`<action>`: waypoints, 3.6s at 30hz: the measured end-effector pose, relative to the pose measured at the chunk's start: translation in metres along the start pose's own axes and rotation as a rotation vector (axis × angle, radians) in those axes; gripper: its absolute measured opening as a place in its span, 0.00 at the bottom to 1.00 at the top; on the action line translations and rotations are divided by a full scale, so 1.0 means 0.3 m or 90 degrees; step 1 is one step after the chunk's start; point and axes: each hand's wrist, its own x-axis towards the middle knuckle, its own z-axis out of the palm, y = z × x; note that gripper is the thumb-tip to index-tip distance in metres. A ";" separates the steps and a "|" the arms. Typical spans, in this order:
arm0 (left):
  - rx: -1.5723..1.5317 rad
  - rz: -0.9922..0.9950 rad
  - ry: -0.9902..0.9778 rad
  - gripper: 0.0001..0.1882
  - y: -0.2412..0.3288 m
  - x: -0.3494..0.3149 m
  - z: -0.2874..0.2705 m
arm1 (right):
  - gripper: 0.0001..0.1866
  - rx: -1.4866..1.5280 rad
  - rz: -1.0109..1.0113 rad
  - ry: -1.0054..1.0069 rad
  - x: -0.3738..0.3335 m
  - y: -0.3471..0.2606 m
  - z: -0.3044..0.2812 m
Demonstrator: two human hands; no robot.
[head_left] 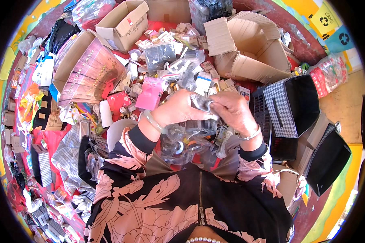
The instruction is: The person sits on the floor and cleans a white circular electronic device with a grey cloth. They wipe the front grille and the back of the device, then place it into a cardboard box. They then pick up a white bowl and wipe it with the cloth.
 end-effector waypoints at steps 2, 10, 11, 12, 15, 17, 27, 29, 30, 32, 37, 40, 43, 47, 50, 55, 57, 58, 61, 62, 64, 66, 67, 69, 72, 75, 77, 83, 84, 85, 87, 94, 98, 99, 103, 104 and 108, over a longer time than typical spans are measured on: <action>0.055 0.064 0.007 0.15 -0.026 0.012 0.023 | 0.04 -0.157 -0.081 0.021 0.007 0.005 0.039; -0.130 0.015 -0.029 0.28 0.001 0.024 -0.049 | 0.04 0.095 0.070 0.123 -0.015 0.048 0.016; -0.162 -0.013 -0.054 0.29 0.032 0.012 -0.082 | 0.06 0.165 0.078 0.147 -0.014 0.045 -0.009; -0.281 0.016 -0.027 0.32 0.012 0.006 -0.098 | 0.06 0.288 0.132 0.217 -0.020 0.055 -0.013; -0.540 0.023 0.021 0.23 -0.004 -0.008 -0.072 | 0.09 0.565 0.170 0.319 -0.028 0.096 -0.022; -0.670 0.043 -0.004 0.29 -0.050 -0.008 -0.041 | 0.09 0.616 0.153 0.378 -0.017 0.095 -0.003; -0.722 0.109 0.006 0.29 -0.072 0.010 0.040 | 0.07 0.630 0.134 0.436 -0.017 0.098 0.026; -0.699 0.107 0.028 0.27 -0.063 0.012 0.035 | 0.07 0.625 0.158 0.374 -0.031 0.120 0.006; -0.688 0.105 0.037 0.26 -0.054 0.014 0.032 | 0.07 0.621 0.170 0.345 -0.041 0.134 -0.007; -0.574 0.088 0.025 0.23 -0.040 0.002 0.014 | 0.07 0.622 0.193 0.302 -0.055 0.148 -0.025; -0.418 0.132 -0.020 0.17 -0.047 -0.015 -0.009 | 0.08 0.526 0.175 0.277 -0.072 0.130 -0.033; -0.370 0.153 -0.026 0.17 -0.032 -0.012 -0.014 | 0.08 0.528 0.207 0.228 -0.086 0.140 -0.055; -0.292 0.116 -0.050 0.17 0.002 -0.023 -0.019 | 0.09 0.547 0.165 0.252 -0.058 0.117 -0.026; -0.123 0.093 -0.106 0.18 -0.013 -0.016 0.014 | 0.08 0.380 0.185 0.121 -0.033 0.042 -0.022; -0.067 0.099 -0.100 0.21 -0.022 -0.015 0.010 | 0.09 0.228 0.120 0.059 -0.006 0.031 -0.017; -0.377 0.033 -0.047 0.17 -0.035 -0.036 0.014 | 0.09 0.402 0.137 0.123 0.003 0.059 -0.018; -0.432 0.051 -0.029 0.19 -0.051 -0.042 -0.011 | 0.08 0.427 0.112 0.158 -0.005 0.054 -0.053; -0.489 0.054 -0.022 0.19 -0.051 -0.045 -0.019 | 0.08 0.414 0.123 0.199 -0.020 0.091 -0.069; -0.621 0.117 -0.040 0.23 -0.064 -0.045 -0.044 | 0.07 0.216 0.144 0.347 -0.055 0.146 -0.140; -0.647 0.146 -0.026 0.24 -0.065 -0.040 -0.033 | 0.07 0.169 0.138 0.385 -0.057 0.149 -0.161; -0.675 0.176 -0.013 0.27 -0.059 -0.035 -0.033 | 0.09 0.117 0.128 0.470 -0.087 0.123 -0.203; -0.636 0.167 0.013 0.33 -0.068 -0.039 -0.038 | 0.09 0.174 0.138 0.528 -0.104 0.057 -0.213; -0.617 0.161 0.027 0.36 -0.071 -0.041 -0.040 | 0.09 0.215 0.112 0.545 -0.102 0.031 -0.205; -0.593 0.162 0.024 0.30 -0.057 -0.039 -0.039 | 0.07 0.303 0.104 0.504 -0.096 -0.005 -0.182; -0.466 0.151 0.034 0.25 -0.059 -0.044 -0.033 | 0.07 0.319 0.102 0.379 -0.053 -0.048 -0.102; -0.304 0.163 0.051 0.18 -0.037 -0.049 -0.024 | 0.12 0.112 0.068 0.276 -0.048 -0.014 -0.051; -0.218 0.213 0.065 0.16 -0.035 -0.045 -0.025 | 0.13 0.096 0.020 0.298 -0.042 0.011 -0.039; -0.068 0.214 0.074 0.24 -0.033 -0.043 -0.026 | 0.15 -0.147 -0.062 0.342 -0.024 -0.070 -0.007; -0.061 0.251 0.093 0.21 -0.023 -0.033 -0.009 | 0.16 -0.184 -0.090 0.339 -0.018 -0.088 0.004; -0.053 0.288 0.112 0.19 -0.019 -0.027 -0.001 | 0.15 -0.263 -0.127 0.323 -0.015 -0.097 0.020; -0.172 0.251 0.092 0.18 -0.086 -0.014 0.025 | 0.17 -0.287 -0.255 0.273 -0.004 -0.110 0.066; -0.344 0.166 0.110 0.19 -0.066 -0.037 0.008 | 0.17 -0.099 -0.043 0.282 -0.026 -0.017 -0.036; -0.620 0.242 0.164 0.23 -0.038 -0.021 -0.024 | 0.14 0.002 -0.046 0.200 -0.050 0.035 -0.064; -0.679 0.257 0.179 0.24 -0.029 -0.018 -0.044 | 0.10 0.204 0.026 0.212 -0.069 0.038 -0.062; -0.836 0.269 0.137 0.29 -0.094 -0.026 -0.127 | 0.08 0.520 0.120 0.475 -0.075 0.039 -0.132; -0.893 0.194 0.199 0.29 -0.176 -0.069 -0.168 | 0.09 0.469 0.120 0.504 -0.061 0.034 -0.138; -0.866 0.157 0.264 0.30 -0.227 -0.020 -0.139 | 0.09 0.347 0.146 0.572 -0.083 0.123 -0.189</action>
